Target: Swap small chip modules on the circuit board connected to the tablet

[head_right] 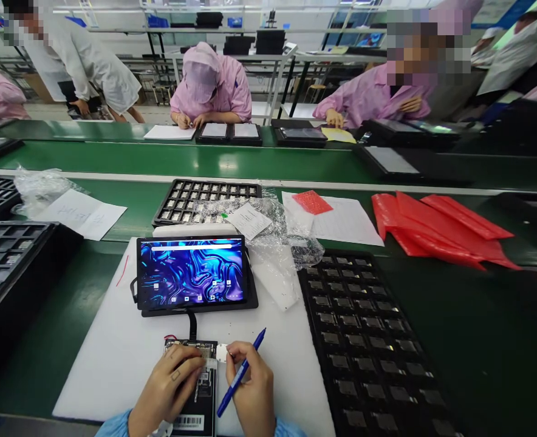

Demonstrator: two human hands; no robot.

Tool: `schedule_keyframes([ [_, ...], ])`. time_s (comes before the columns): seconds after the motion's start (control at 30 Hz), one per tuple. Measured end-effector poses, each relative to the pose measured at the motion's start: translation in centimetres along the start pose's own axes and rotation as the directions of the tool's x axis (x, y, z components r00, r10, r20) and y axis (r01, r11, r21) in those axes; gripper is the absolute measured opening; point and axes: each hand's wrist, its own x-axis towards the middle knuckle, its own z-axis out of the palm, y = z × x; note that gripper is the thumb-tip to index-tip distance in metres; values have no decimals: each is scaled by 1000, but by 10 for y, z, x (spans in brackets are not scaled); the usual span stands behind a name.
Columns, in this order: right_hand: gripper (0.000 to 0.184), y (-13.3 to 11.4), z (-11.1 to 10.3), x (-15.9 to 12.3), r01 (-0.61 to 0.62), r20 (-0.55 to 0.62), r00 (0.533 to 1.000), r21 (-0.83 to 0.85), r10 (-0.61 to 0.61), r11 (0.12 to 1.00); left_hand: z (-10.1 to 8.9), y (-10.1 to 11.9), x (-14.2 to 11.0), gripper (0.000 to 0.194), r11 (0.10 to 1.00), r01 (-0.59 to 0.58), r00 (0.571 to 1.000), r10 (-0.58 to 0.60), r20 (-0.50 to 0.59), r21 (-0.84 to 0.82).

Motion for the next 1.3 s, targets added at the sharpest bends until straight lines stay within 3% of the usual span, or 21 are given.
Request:
schedule_keyframes([
  [0.67,7,2,2,0,-67,50,997,53,65,996,3,-3,-5,23,1000,-17,1000,17,16,2],
  [0.9,10,-3,1,3,-19,22,1000,81,17,997,1,-1,-2,36,960,-116,990,92,106,254],
  [1.03,10,-3,0,4,-19,30,999,64,17,998,0,4,2,39,932,-122,990,91,106,340],
  [1.3,8,2,5,-1,-38,22,999,76,36,996,3,1,0,34,941,-119,993,108,52,317],
])
